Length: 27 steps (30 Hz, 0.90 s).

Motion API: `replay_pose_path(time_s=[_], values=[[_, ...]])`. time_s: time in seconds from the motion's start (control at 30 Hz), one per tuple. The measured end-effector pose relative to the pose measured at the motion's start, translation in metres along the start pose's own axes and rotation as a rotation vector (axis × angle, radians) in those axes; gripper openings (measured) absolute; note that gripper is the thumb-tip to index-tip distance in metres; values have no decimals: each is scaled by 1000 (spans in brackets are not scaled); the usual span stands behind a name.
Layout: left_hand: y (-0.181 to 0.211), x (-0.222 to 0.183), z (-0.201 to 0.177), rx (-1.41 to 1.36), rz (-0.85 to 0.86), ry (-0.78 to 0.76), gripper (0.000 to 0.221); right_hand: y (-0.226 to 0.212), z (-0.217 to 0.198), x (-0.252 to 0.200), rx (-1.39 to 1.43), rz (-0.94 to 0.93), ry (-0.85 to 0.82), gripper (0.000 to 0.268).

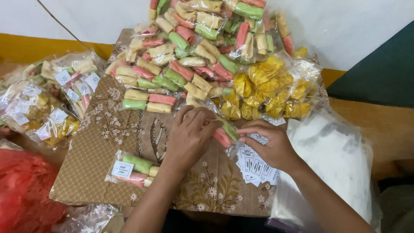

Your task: Grouping small wrapped snacks with a label and placing them into larger plastic bags.

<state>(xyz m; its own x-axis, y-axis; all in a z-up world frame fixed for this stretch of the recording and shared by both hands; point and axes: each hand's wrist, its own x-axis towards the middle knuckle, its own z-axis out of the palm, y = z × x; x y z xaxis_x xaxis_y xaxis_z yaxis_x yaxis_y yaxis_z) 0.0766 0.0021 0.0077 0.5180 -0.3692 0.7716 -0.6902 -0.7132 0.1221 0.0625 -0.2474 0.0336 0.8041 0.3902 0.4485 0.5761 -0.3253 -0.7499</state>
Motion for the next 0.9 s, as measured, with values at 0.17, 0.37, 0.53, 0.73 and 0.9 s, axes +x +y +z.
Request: replay_pose_path(time_s=[0.17,0.37,0.53,0.73,0.9], values=[[5,4,-6,17,-14,-51,20,-8,-2,4,-47,-46,24,12],[3,1,-6,32,-79,-124,22,-18,-13,2,-54,-23,162,10],[9,11,-21,-197,-197,-243,33,-37,-15,5,167,-4,231,11],[34,45,-87,-631,-439,-410,35,-49,-29,-2,385,82,323,32],[30,33,-88,-850,-422,-602,37,-61,-41,-6,494,201,245,24]])
